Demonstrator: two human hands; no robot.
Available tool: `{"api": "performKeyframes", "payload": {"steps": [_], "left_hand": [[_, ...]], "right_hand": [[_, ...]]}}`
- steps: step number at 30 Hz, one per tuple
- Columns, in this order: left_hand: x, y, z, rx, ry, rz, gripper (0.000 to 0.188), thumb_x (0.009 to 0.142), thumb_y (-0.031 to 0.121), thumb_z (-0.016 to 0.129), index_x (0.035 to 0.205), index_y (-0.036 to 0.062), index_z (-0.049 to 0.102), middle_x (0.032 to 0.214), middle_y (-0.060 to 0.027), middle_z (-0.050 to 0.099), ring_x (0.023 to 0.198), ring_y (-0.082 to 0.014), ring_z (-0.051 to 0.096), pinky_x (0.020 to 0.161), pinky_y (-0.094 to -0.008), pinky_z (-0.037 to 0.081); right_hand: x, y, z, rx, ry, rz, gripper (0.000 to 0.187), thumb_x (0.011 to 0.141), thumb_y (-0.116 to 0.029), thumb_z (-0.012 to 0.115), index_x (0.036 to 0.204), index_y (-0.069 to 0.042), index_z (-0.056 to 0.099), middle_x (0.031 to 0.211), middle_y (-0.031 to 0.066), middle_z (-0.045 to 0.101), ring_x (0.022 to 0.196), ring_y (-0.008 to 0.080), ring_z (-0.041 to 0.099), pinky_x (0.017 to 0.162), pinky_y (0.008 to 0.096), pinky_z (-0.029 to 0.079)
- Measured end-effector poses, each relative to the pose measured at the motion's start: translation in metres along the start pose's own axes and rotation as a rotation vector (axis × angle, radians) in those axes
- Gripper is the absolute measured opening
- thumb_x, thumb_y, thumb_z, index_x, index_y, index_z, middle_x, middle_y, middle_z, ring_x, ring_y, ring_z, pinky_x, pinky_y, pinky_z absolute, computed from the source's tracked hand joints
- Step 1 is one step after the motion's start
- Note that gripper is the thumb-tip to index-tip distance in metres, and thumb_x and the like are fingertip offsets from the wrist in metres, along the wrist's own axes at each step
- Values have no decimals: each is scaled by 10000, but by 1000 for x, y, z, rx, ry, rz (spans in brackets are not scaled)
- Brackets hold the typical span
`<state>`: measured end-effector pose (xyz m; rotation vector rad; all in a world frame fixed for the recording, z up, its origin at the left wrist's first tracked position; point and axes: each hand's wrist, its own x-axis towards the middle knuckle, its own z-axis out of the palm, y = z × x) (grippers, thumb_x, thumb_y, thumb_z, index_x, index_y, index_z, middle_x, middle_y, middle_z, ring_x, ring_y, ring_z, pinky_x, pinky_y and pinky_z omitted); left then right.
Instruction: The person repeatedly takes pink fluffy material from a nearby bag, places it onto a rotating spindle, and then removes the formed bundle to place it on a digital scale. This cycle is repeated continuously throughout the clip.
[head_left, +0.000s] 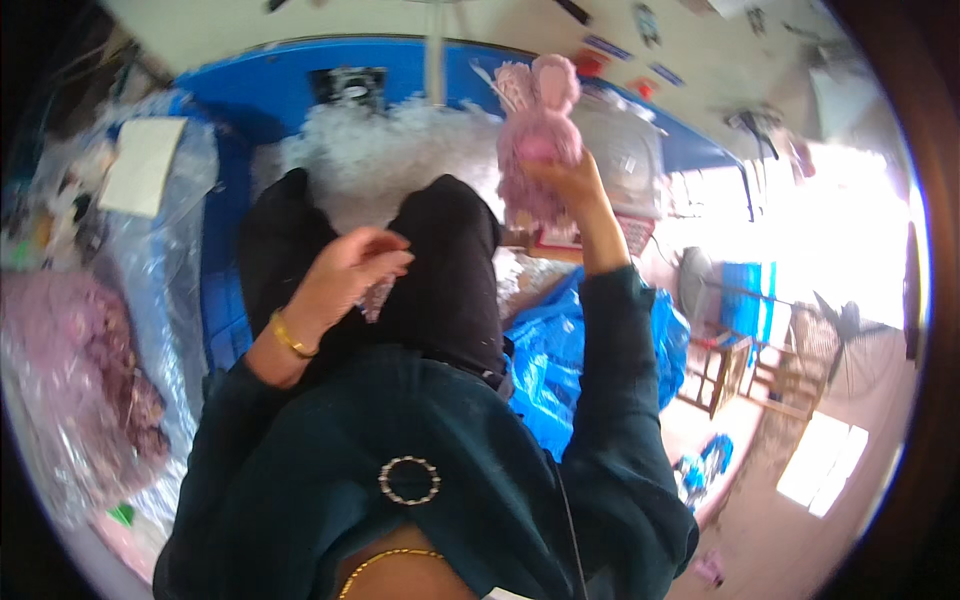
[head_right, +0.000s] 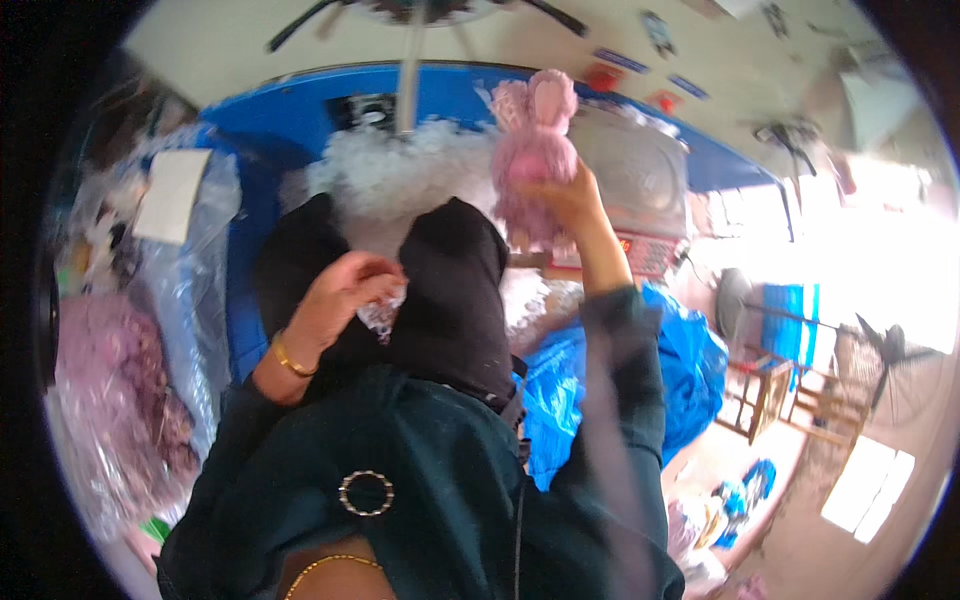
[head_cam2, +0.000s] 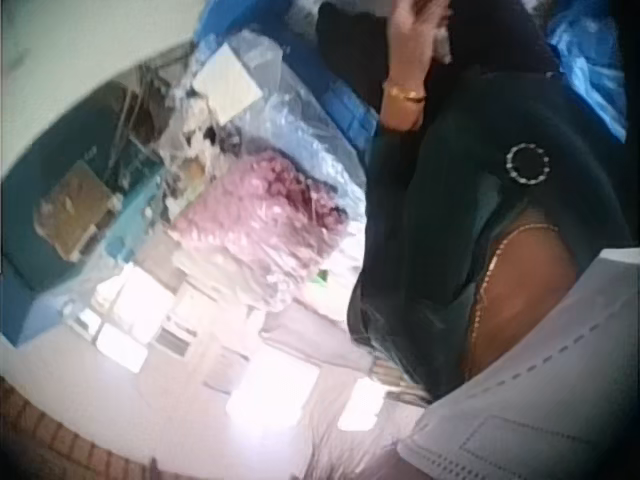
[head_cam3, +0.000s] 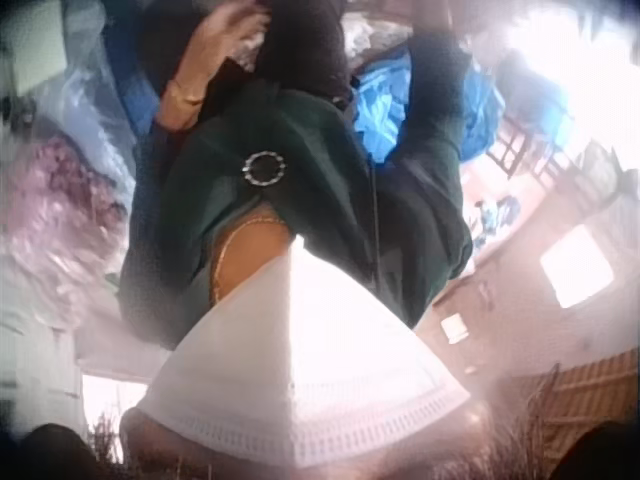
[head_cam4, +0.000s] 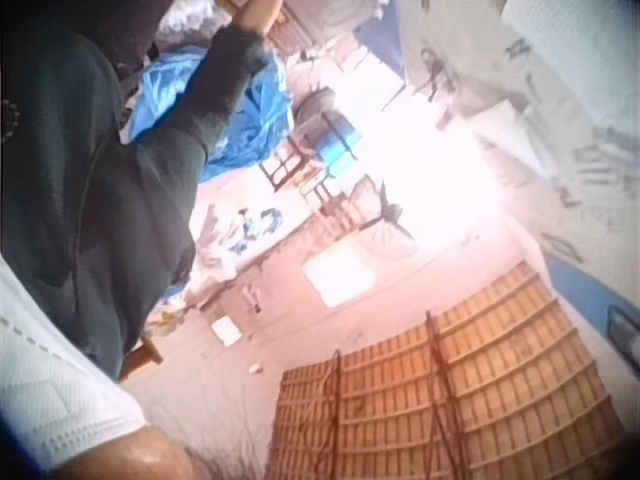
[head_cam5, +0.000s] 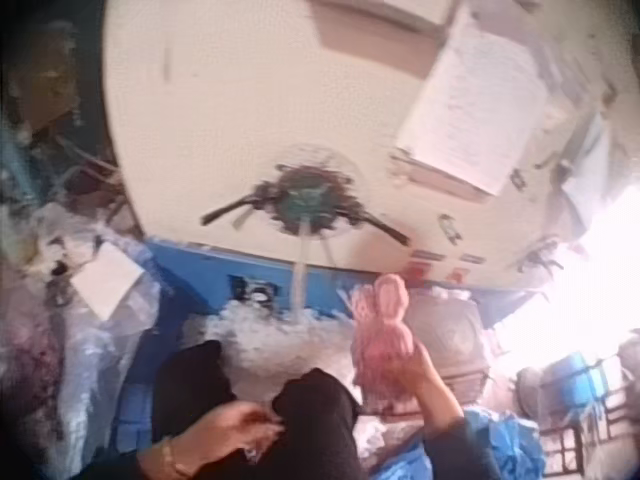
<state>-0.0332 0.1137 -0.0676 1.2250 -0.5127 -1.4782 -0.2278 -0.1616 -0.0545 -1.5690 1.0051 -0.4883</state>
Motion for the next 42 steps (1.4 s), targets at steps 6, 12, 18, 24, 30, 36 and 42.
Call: {"api": "performKeyframes", "payload": {"steps": [6,12,18,24,30,36,42], "left_hand": [[4,-1,23,-41,-344,206,708,704,40,790,1309,13,422,1285,-126,506,1229,-213,470,1001,-372,415],[-4,9,18,-12,-253,463,327,840,113,683,1110,33,518,1032,-92,591,903,-159,563,763,-308,453],[-26,-24,-54,804,521,763,160,789,101,649,919,49,572,786,-124,605,746,-268,588,668,-370,488],[-208,-78,-225,1247,1928,-195,492,726,349,701,1086,43,562,1170,-217,534,1039,-390,528,883,-470,433],[-292,-149,-292,1201,1837,-673,333,723,262,678,972,55,598,1027,-174,588,987,-361,562,788,-468,475],[-208,-58,-193,1152,1489,336,345,643,98,651,969,28,566,976,-194,574,927,-395,547,791,-443,462],[-106,-20,-54,1137,700,768,300,656,41,696,931,57,577,1069,-145,609,991,-325,575,842,-392,474]], "right_hand": [[-88,-55,75,189,-483,-66,743,543,-114,849,1215,-18,548,1130,56,619,1038,142,567,922,311,445],[-82,128,-30,321,-803,23,812,787,-336,700,1416,-7,306,1432,149,366,1318,258,359,1075,381,326],[-99,157,-91,-414,-376,447,684,805,-267,682,1346,21,379,1315,167,452,1180,275,441,998,375,371],[-157,160,-191,-965,-182,643,558,823,-198,665,1276,49,453,1198,185,538,1041,292,522,922,368,417],[-115,90,-162,-974,-199,215,436,840,-129,648,1206,76,526,1081,203,624,903,308,604,845,362,463],[-83,-12,55,-169,-433,122,326,907,-202,571,1164,-3,595,1123,107,635,988,181,615,837,277,475],[-66,-8,220,327,-975,331,378,958,-376,514,1080,-38,629,829,4,597,679,62,511,585,203,392]]}}
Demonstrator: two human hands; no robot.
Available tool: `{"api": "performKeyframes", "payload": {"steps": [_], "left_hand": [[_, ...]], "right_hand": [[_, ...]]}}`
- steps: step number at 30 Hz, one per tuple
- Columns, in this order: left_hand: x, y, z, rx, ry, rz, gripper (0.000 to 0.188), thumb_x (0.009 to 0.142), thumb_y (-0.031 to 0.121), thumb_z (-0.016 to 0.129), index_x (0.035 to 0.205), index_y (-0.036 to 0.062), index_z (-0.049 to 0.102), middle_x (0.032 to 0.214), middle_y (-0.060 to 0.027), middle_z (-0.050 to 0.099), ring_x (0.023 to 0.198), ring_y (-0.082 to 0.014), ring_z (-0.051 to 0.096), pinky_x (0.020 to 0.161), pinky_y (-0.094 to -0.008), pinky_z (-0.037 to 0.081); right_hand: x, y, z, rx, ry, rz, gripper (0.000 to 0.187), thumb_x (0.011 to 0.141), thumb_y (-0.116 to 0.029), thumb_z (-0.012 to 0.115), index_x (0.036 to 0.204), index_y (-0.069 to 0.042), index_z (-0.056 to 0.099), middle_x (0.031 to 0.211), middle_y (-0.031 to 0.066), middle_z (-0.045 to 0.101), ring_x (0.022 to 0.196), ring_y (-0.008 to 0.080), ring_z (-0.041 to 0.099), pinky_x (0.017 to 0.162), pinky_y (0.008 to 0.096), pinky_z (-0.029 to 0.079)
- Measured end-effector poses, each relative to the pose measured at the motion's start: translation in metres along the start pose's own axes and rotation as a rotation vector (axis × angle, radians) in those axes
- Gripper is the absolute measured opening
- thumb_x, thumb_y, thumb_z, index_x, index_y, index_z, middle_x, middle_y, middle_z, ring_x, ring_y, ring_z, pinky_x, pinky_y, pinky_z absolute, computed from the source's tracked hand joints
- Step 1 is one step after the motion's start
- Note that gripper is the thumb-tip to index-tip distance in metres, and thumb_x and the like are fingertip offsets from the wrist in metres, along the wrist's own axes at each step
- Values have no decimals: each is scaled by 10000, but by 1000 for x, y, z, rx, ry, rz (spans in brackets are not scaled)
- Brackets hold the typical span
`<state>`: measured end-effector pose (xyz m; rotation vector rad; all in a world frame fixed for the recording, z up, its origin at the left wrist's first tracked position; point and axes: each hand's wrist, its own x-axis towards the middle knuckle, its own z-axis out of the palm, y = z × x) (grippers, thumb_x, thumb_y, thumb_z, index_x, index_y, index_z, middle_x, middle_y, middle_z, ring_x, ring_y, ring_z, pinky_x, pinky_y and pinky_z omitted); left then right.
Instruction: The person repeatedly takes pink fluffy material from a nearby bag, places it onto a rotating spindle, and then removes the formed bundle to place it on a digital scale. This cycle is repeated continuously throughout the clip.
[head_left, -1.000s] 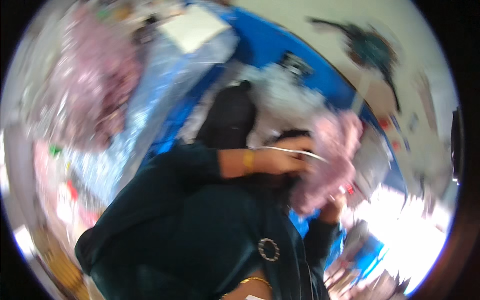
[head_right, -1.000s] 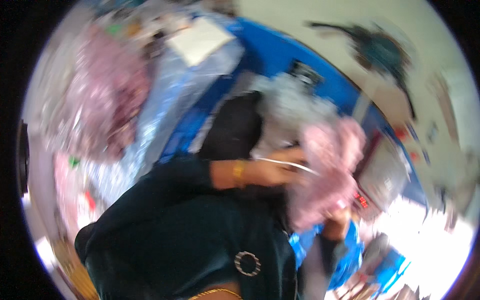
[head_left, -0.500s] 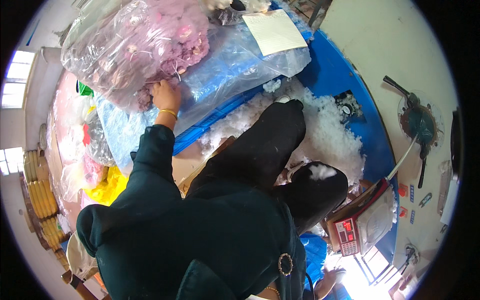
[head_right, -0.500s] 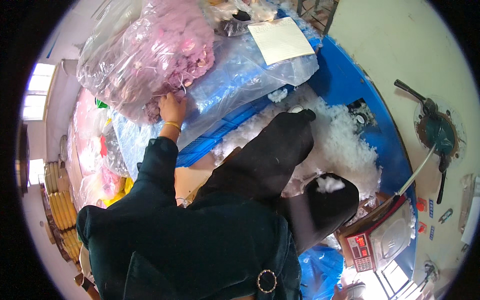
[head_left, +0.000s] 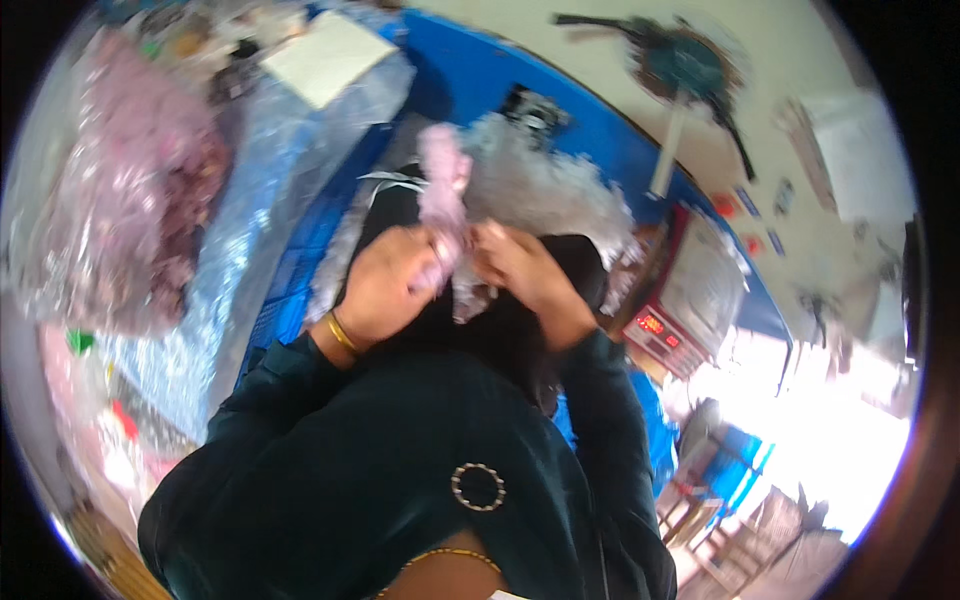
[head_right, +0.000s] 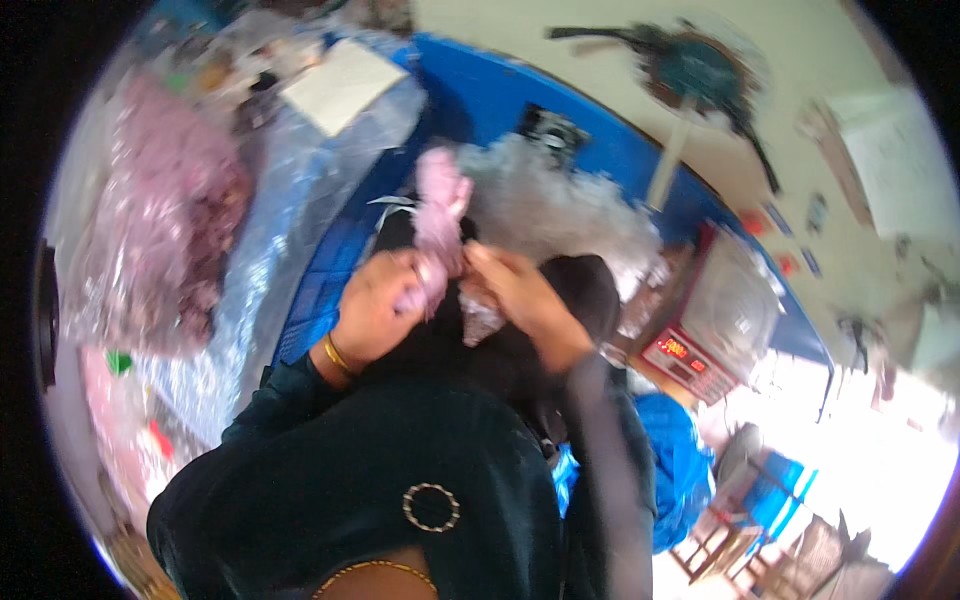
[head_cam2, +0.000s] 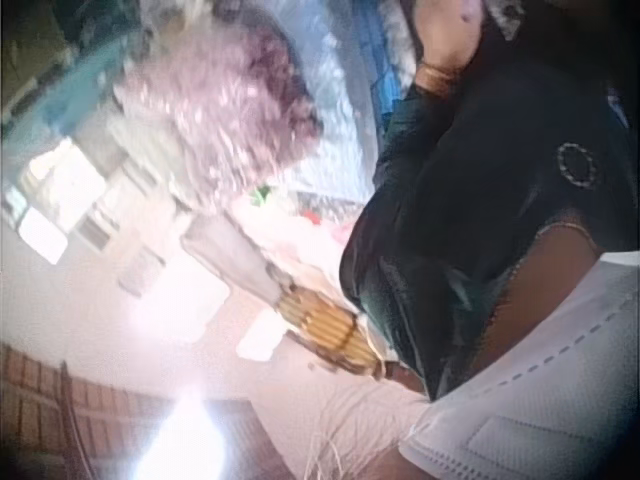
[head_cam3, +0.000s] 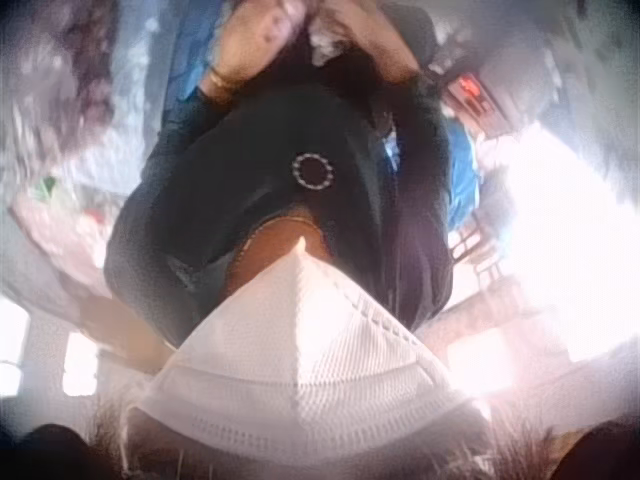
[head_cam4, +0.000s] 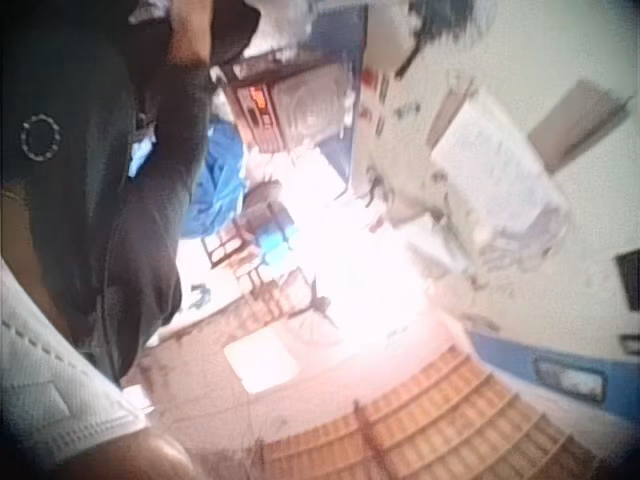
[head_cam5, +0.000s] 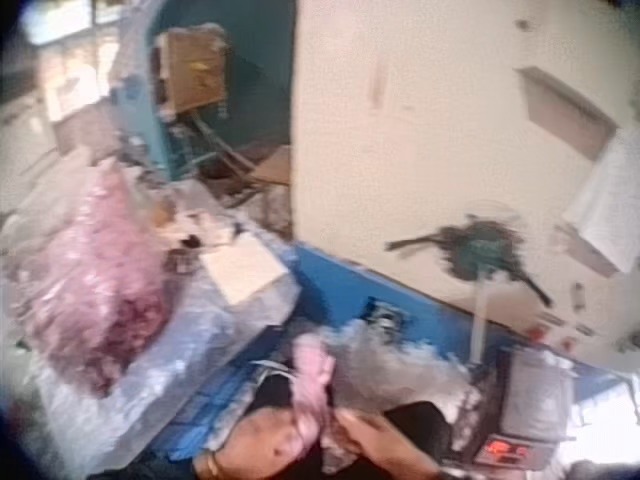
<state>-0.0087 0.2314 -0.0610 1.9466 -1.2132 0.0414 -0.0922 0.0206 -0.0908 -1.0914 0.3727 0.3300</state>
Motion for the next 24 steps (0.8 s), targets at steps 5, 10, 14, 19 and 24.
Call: {"api": "performKeyframes", "payload": {"steps": [5,10,14,19,24], "left_hand": [[24,28,27,-173,-233,372,244,691,67,685,929,80,631,1049,-93,636,945,-283,599,816,-370,488],[61,35,4,-725,-119,-12,323,763,101,697,1062,63,579,1074,-76,624,991,-201,587,889,-308,439],[75,17,37,-1357,-386,-591,239,894,117,623,1096,-4,585,1026,-38,631,948,-110,575,861,-265,452],[94,29,48,-1385,-770,-665,356,904,156,614,1220,3,555,1139,-69,625,1041,-155,585,937,-303,439],[102,43,48,-1343,-743,-628,285,902,173,630,1112,-19,634,1026,-58,664,940,-108,604,840,-247,474]], "right_hand": [[-10,-40,22,563,80,-196,291,908,-143,602,1144,25,576,1092,110,636,978,196,622,858,316,510],[-59,-57,-9,154,124,-324,476,784,-64,719,1217,13,536,1124,92,623,1029,201,596,924,332,471],[-78,-80,-11,-229,41,-278,639,659,-111,846,1213,-21,541,1132,53,607,1033,157,558,931,308,447],[-92,-88,-18,-166,77,-256,676,647,-87,843,1235,-13,517,1146,46,601,1062,159,539,948,320,429],[-99,-72,-24,63,190,-180,727,598,-39,837,1249,-23,515,1160,59,603,1063,198,563,951,328,439]]}}
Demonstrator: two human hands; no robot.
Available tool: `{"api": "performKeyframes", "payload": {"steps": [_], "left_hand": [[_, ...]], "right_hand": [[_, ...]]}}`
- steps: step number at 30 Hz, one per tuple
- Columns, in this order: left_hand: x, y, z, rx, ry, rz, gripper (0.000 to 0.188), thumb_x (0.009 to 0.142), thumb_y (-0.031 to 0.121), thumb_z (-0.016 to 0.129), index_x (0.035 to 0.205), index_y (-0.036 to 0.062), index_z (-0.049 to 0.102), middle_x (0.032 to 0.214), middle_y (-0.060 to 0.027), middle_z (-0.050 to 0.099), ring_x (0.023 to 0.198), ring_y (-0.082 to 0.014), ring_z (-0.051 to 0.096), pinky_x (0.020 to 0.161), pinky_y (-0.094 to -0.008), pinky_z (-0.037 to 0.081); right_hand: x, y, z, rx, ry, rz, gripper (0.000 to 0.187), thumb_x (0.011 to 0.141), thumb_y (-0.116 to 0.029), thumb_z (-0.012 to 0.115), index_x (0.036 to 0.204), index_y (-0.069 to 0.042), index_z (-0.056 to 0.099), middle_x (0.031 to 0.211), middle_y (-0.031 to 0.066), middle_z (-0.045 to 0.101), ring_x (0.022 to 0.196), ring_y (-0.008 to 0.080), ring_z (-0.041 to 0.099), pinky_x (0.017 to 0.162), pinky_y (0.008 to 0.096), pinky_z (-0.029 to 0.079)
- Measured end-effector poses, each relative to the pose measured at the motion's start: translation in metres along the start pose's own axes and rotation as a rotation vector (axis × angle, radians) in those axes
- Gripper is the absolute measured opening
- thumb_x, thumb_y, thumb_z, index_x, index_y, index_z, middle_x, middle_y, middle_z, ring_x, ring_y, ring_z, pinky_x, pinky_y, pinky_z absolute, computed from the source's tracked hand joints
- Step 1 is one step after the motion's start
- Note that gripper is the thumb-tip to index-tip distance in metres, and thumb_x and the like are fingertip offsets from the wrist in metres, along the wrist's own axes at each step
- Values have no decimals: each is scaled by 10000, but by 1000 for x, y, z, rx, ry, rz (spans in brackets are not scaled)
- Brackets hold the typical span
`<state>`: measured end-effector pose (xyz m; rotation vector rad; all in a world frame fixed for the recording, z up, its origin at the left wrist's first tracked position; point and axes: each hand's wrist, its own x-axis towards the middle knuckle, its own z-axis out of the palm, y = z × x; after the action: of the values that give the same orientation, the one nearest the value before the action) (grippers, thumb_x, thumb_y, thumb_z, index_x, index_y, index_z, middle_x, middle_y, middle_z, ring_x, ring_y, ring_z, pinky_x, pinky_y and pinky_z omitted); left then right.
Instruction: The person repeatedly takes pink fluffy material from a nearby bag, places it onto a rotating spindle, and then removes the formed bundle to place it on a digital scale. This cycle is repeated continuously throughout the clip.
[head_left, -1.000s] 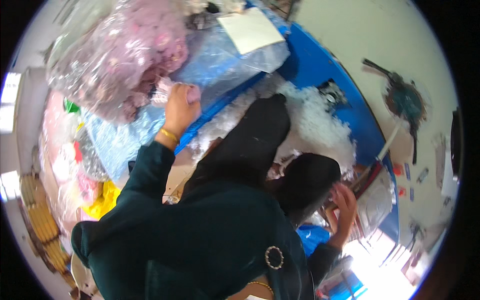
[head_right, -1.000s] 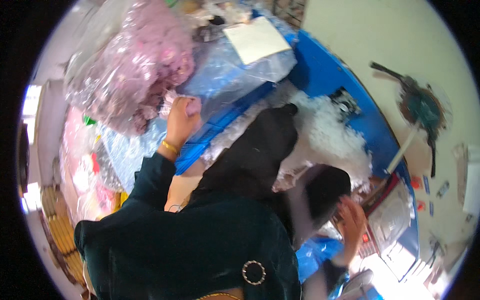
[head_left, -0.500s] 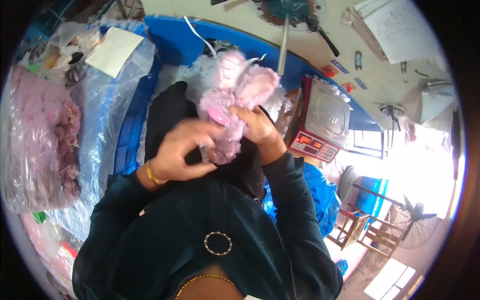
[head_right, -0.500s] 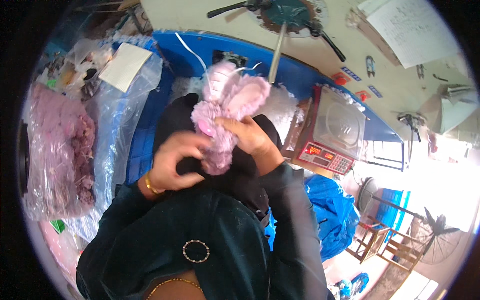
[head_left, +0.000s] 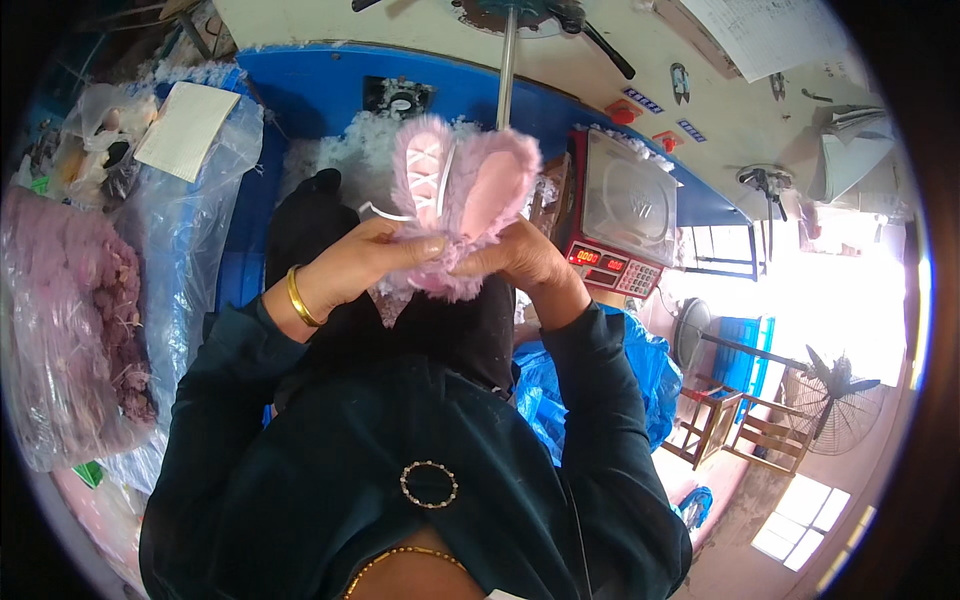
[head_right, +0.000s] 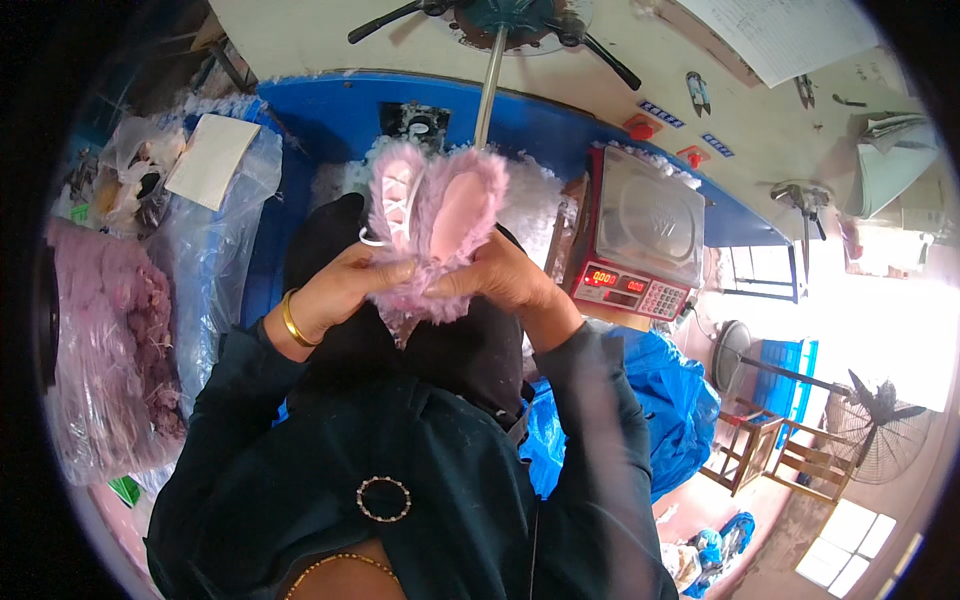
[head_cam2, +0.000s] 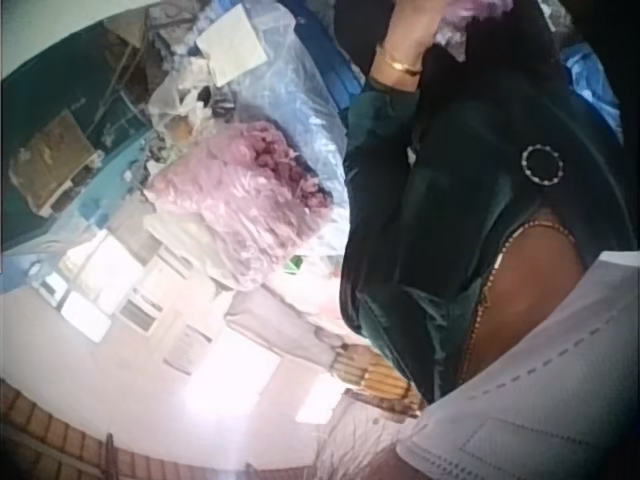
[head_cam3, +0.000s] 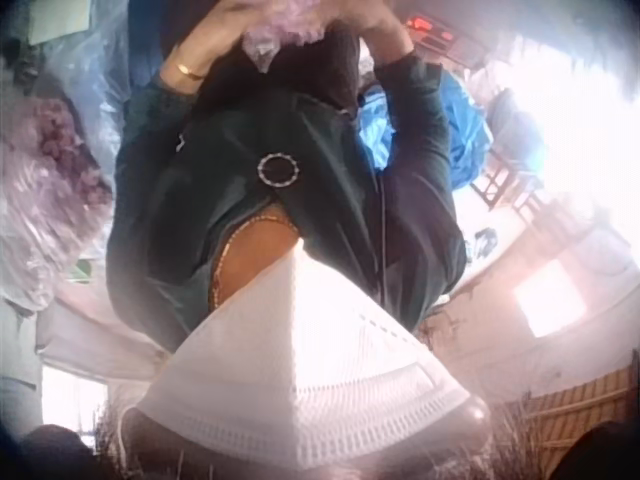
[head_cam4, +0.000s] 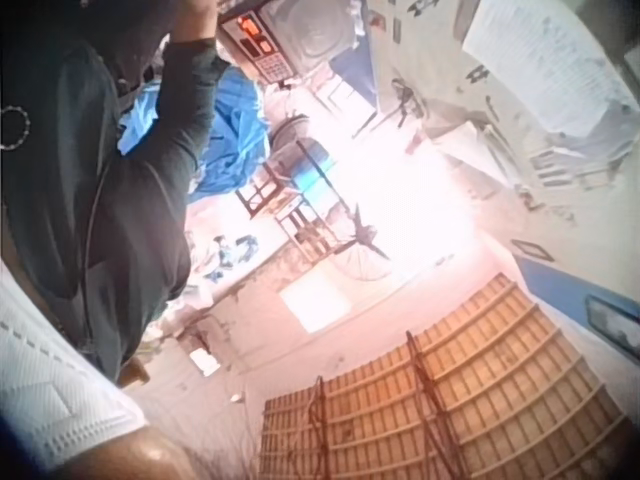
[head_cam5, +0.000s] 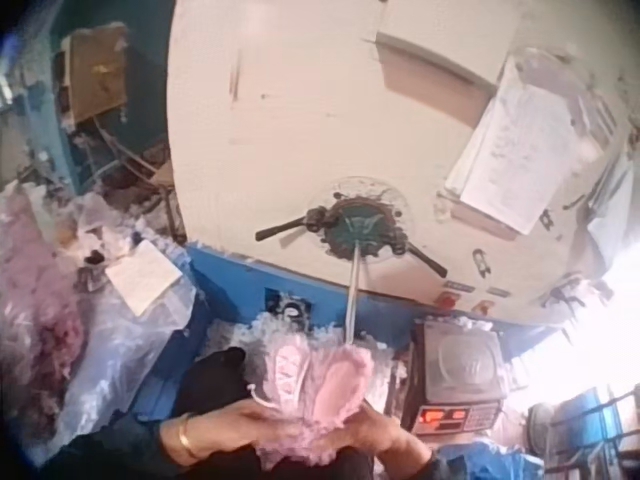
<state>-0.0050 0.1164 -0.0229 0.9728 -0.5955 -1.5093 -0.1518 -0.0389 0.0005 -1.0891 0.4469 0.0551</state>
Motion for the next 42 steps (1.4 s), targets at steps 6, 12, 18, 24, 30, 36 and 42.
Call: {"api": "performKeyframes", "payload": {"steps": [6,12,18,24,30,36,42], "left_hand": [[7,-6,1,-113,61,178,309,869,69,640,1167,1,589,1075,-45,644,987,-110,587,875,-268,465],[21,4,-4,316,-32,460,191,868,108,594,1031,10,581,1056,-75,615,946,-151,594,839,-286,472],[101,32,-15,534,227,763,227,708,25,679,918,24,595,909,-39,542,894,-127,534,820,-243,427],[125,35,-33,1258,326,952,246,792,53,619,1036,67,594,991,-32,560,909,-144,556,810,-260,467],[129,43,-27,1957,645,855,399,849,197,584,1234,104,535,1055,-38,602,871,-164,601,814,-260,454],[142,56,-28,-68,163,296,354,945,271,518,1178,15,588,991,-47,636,875,-111,590,757,-256,480],[118,39,-39,-103,59,155,274,918,210,590,1110,15,588,979,-60,639,842,-131,613,769,-259,495]], "right_hand": [[-6,23,0,222,-18,-116,654,596,-30,817,1196,-41,557,1124,58,621,1043,205,580,899,344,480],[-10,8,-23,-391,-33,-400,487,653,-107,788,1098,-39,603,1031,67,624,970,194,570,849,334,465],[27,-50,-47,-939,478,-813,281,646,-72,730,893,11,623,795,97,591,705,208,560,655,299,455],[39,-54,-39,-881,594,-632,330,653,-110,738,918,15,588,840,137,615,736,234,598,671,307,470],[81,-63,-29,-1551,1100,-872,322,764,-320,646,778,-3,590,849,198,639,725,369,630,623,415,515],[117,-113,-50,-1393,1096,-627,234,731,-159,594,809,59,628,738,273,598,752,440,604,645,480,490],[94,-70,-58,-1390,1007,-960,210,779,-156,603,909,3,649,812,226,634,763,404,610,675,435,499]]}}
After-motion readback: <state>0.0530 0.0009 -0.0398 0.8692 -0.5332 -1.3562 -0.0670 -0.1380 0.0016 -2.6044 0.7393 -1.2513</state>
